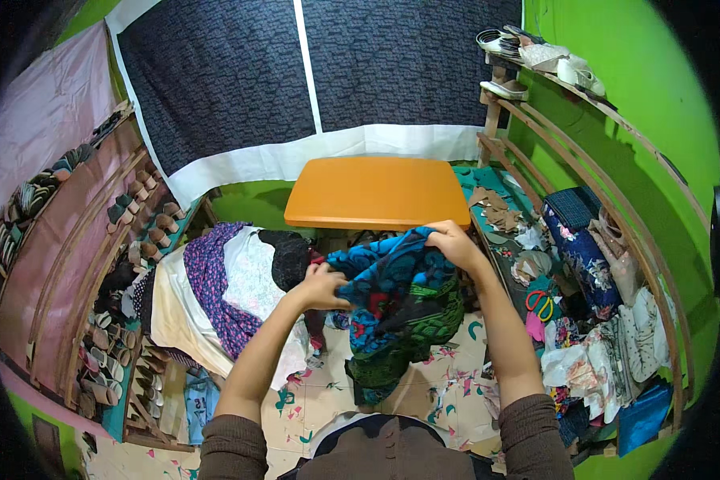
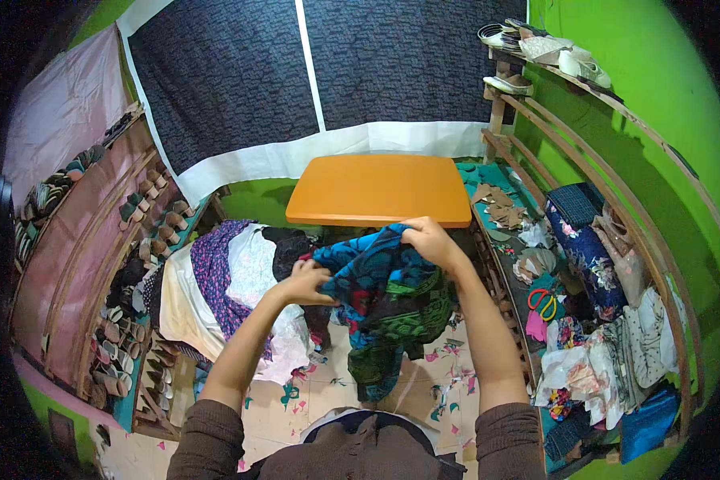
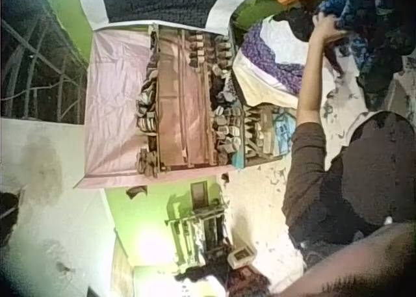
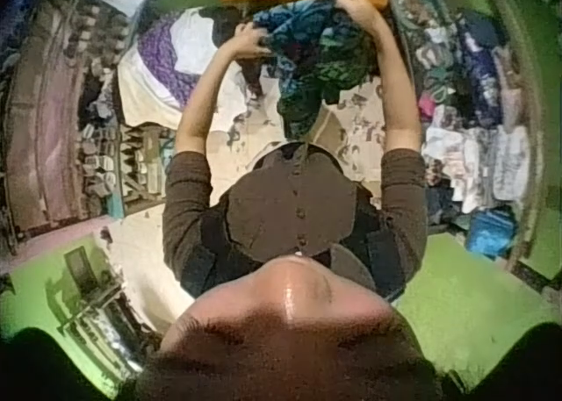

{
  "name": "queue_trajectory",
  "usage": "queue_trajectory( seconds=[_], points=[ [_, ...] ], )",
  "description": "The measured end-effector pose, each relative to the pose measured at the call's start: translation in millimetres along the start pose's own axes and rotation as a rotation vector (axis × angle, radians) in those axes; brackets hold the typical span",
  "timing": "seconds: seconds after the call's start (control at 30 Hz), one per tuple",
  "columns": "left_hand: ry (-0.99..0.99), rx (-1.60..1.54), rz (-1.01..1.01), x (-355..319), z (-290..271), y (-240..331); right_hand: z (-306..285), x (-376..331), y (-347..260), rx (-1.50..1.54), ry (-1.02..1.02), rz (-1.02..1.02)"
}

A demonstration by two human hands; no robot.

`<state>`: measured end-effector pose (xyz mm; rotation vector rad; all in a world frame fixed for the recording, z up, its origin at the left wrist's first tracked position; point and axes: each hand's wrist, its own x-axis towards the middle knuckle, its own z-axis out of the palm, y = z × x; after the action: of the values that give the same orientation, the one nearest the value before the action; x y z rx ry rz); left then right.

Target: The recorder is seen folding different pieces of patterned fabric on a small table and then placing them on a shelf.

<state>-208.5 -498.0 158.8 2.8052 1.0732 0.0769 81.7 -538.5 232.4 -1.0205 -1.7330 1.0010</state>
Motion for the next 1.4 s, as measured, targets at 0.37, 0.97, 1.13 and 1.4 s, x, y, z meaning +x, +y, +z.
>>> queue_trajectory(
  seconds=[0.37, 0.97, 1.13, 1.4],
  points=[
    [0.245, 0.425, -0.237, -21, -7, -35, 2, -8, 14, 0.008, 0.256, -0.076],
    [-0.033, -0.082, 0.017, 0, -11, -36, 12, -2, -10, 0.103, 0.175, -0.078],
    [0.272, -0.264, 0.058, 2, -30, -60, -15, -7, 26, 0.014, 0.328, -0.065],
    [0.717, -0.089, -0.057, 8, -96, -33, -15, -26, 68, -0.343, 0.583, -0.069]
  ],
)
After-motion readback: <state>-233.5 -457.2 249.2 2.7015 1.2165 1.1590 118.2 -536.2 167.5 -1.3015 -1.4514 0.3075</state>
